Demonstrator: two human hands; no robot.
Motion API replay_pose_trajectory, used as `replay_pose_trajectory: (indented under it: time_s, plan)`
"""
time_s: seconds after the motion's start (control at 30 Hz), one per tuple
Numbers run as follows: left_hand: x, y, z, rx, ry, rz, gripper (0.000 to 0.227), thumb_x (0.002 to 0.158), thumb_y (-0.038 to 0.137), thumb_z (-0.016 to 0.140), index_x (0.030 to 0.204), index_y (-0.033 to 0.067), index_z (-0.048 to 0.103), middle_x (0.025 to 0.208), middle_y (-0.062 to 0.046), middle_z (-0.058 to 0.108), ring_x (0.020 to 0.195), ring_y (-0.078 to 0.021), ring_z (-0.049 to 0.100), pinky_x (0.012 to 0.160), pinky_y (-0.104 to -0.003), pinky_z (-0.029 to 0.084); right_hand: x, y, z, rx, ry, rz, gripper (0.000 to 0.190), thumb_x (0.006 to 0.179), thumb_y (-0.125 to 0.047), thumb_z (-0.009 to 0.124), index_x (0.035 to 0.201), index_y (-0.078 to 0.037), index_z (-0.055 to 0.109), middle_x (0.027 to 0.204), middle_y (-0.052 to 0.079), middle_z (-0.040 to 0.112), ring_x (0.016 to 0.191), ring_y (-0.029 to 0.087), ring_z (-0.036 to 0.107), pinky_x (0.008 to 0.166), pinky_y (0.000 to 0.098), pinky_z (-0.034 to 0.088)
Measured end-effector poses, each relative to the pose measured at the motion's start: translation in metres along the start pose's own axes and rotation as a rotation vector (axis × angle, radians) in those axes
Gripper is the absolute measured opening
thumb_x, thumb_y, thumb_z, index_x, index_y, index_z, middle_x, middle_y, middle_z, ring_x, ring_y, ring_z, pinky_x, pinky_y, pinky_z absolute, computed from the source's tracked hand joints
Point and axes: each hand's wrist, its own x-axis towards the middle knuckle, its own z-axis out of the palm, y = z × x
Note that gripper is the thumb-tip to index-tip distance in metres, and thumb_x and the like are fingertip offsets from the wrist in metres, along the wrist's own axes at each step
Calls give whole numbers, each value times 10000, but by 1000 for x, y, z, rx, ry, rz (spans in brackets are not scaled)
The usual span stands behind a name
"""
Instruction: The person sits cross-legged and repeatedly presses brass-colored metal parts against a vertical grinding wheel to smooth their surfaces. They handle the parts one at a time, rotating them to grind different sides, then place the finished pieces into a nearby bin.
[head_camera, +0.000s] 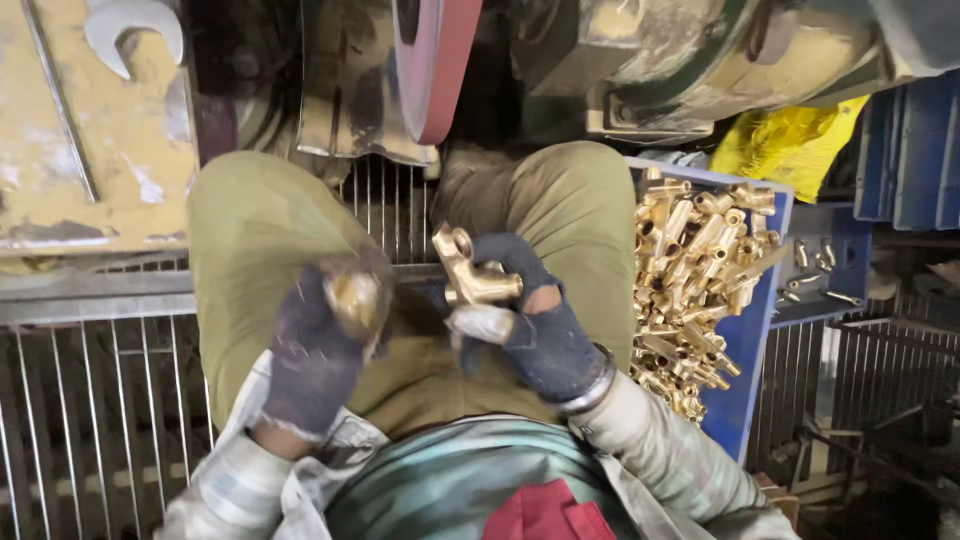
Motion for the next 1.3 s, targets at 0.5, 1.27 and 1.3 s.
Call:
replay_pose_trajectory:
  time_s: [0.5, 1.27, 1.3]
  plan:
    - [37, 1, 27, -599, -140, -54, 365, 1005, 140, 555, 1353, 32, 580, 1284, -129, 615, 1229, -264, 613, 1091, -370, 476, 12, 15, -37, -601, -80, -277, 592, 984, -116, 732, 1491, -31, 439, 1353, 98, 573, 1264, 213, 582, 1090, 340, 478]
    - [84, -136, 97, -395, -200, -245, 218, 924, 63, 627, 1134, 10, 654, 1048, -202, 671, 946, -368, 617, 810, -422, 519, 130, 65, -60, -173, -19, 75, 791, 822, -57, 758, 1505, -19, 361, 1375, 95, 583, 1236, 177, 583, 1026, 338, 516]
    - [88, -143, 99, -86, -189, -7, 244, 911, 95, 680, 1139, 7, 678, 1080, -215, 668, 980, -387, 619, 843, -453, 509, 134, 61, -60, -104, -18, 105, 798, 818, -54, 754, 1506, -26, 352, 1368, 87, 585, 1220, 171, 587, 995, 343, 535]
